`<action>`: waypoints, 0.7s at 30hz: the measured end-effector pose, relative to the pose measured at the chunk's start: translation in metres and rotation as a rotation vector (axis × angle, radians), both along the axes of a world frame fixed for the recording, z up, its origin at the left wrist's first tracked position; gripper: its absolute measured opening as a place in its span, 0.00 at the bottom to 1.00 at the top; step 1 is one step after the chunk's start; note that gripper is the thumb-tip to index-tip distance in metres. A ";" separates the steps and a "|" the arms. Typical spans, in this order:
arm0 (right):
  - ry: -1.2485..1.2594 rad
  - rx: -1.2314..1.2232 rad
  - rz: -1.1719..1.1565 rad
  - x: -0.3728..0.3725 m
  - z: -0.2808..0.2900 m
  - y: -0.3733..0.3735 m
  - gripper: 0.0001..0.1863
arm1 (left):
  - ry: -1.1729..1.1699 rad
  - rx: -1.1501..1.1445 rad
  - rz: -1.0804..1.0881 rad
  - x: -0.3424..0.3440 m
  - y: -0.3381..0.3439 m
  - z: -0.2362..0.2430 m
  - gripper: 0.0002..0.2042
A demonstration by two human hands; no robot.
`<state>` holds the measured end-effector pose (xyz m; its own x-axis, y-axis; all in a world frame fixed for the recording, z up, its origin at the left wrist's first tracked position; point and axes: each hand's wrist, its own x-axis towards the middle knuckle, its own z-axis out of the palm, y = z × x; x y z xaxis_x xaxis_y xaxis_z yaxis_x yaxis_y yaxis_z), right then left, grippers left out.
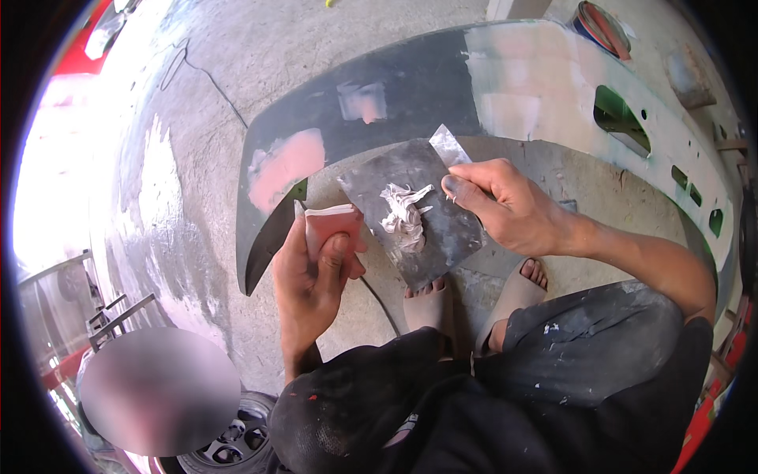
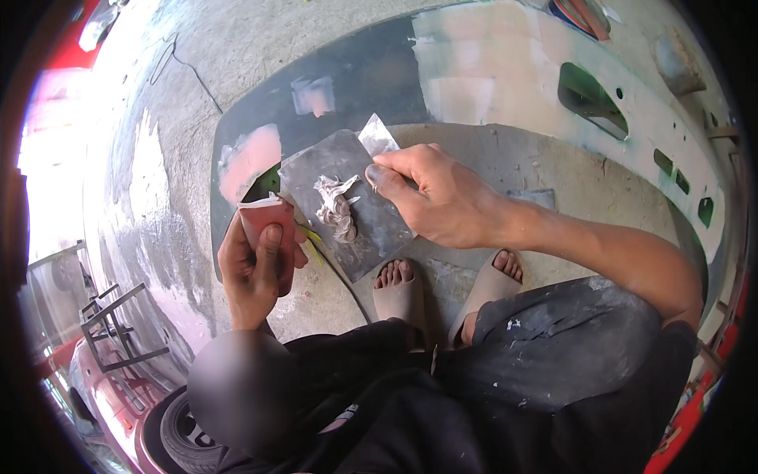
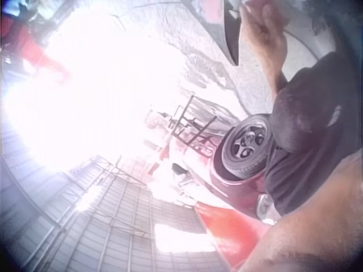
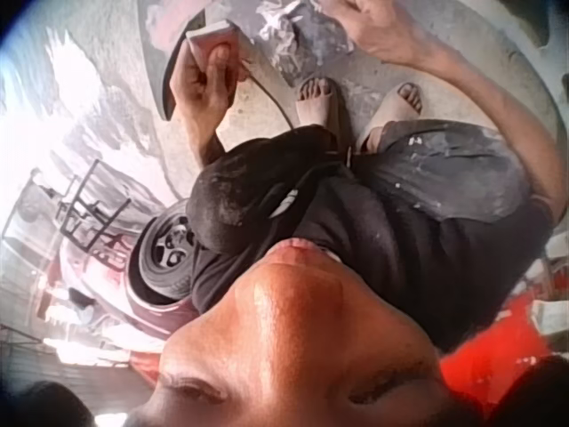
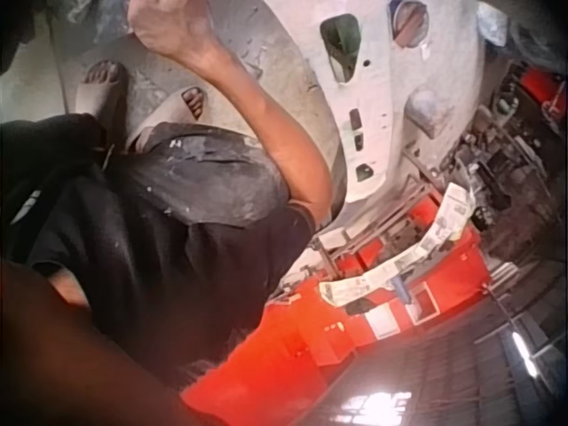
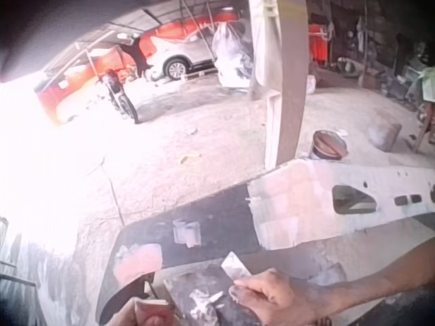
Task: Mixing and applying automotive body filler (bondo) to a car bumper.
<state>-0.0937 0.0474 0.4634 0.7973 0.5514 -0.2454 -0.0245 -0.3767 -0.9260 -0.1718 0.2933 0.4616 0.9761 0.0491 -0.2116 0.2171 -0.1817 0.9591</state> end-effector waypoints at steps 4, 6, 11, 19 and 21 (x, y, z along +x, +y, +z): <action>0.042 -0.017 0.032 0.001 0.001 -0.003 0.19 | -0.040 0.075 -0.033 0.001 0.001 -0.003 0.09; 0.013 0.010 0.002 -0.003 -0.004 -0.003 0.19 | -0.026 0.088 -0.034 0.002 0.000 -0.001 0.08; 0.085 -0.011 0.035 -0.001 0.004 -0.003 0.19 | -0.057 0.116 -0.030 0.004 -0.004 0.000 0.07; 0.026 0.053 -0.014 -0.002 0.004 -0.001 0.18 | -0.070 0.177 -0.054 0.005 -0.004 -0.001 0.07; -0.001 0.075 -0.031 -0.005 0.002 0.000 0.18 | -0.078 0.182 -0.071 0.005 -0.004 0.000 0.08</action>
